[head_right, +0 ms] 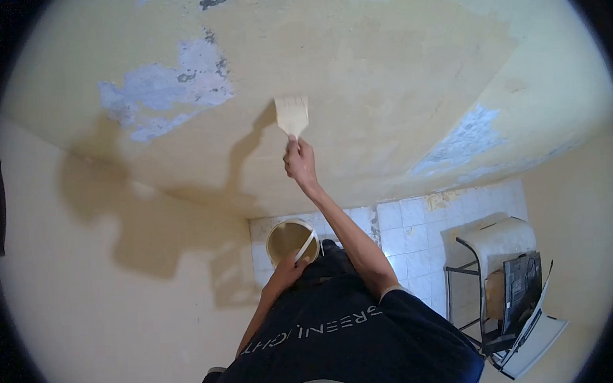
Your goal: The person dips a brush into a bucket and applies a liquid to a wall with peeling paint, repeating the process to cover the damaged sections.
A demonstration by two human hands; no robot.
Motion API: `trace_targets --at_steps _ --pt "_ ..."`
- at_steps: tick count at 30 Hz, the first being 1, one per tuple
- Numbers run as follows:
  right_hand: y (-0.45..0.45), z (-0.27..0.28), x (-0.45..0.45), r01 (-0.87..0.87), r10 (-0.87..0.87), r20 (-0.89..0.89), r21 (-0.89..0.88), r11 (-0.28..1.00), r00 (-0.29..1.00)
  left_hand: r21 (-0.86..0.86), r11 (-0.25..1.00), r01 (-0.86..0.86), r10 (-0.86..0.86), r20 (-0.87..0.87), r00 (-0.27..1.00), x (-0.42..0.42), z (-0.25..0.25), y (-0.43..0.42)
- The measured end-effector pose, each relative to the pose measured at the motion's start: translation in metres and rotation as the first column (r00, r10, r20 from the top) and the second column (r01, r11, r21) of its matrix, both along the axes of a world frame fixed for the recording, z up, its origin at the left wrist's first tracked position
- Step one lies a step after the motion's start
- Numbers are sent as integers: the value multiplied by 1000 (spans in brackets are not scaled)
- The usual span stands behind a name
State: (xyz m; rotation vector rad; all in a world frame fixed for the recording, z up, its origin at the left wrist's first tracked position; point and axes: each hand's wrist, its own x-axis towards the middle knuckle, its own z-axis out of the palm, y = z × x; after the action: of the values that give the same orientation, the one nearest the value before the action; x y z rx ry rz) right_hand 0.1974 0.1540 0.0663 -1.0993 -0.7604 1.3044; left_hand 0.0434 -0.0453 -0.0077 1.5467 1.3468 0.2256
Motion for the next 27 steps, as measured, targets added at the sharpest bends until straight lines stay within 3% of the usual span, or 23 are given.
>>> trace_targets --at_steps 1,3,4,6,9,12,15,18,21,22,24,27 --pt "2 19 -8 -13 13 -7 -8 1000 1000 -83 996 30 -33 -30 999 3 5 -3" --pt "19 52 -21 -40 22 87 214 976 996 -36 999 38 -38 22 999 5 -9 -8" --pt "35 56 -30 -42 25 85 213 976 996 -45 998 39 -39 -10 999 9 -6 -10" --pt "56 57 -45 -3 -208 419 450 893 884 -65 997 37 -39 -39 998 13 -5 -17" --pt "56 40 -60 79 -310 450 462 883 838 -56 998 36 -37 -6 999 12 -4 -16" --pt "37 15 -68 79 -285 482 402 912 828 -39 999 30 -32 -45 998 9 -6 -23" --pt "30 23 -71 123 -272 368 382 916 889 -59 998 -30 27 -49 998 7 -9 -28" --pt "42 55 -61 120 -269 388 367 922 881 -150 985 -81 76 -33 997 8 -1 -27" --pt "50 35 -60 160 -369 456 433 887 810 -112 988 -105 103 -20 994 7 -12 -29" --pt "51 24 -61 160 -373 456 438 884 808 -19 994 -108 108 -24 994 6 -21 -31" --pt "42 4 -66 100 -195 362 265 959 911 76 990 -118 121 -29 992 6 -28 -31" --pt "21 32 -62 126 -215 304 289 949 928 -5 991 -137 137 -44 990 7 -15 -26"
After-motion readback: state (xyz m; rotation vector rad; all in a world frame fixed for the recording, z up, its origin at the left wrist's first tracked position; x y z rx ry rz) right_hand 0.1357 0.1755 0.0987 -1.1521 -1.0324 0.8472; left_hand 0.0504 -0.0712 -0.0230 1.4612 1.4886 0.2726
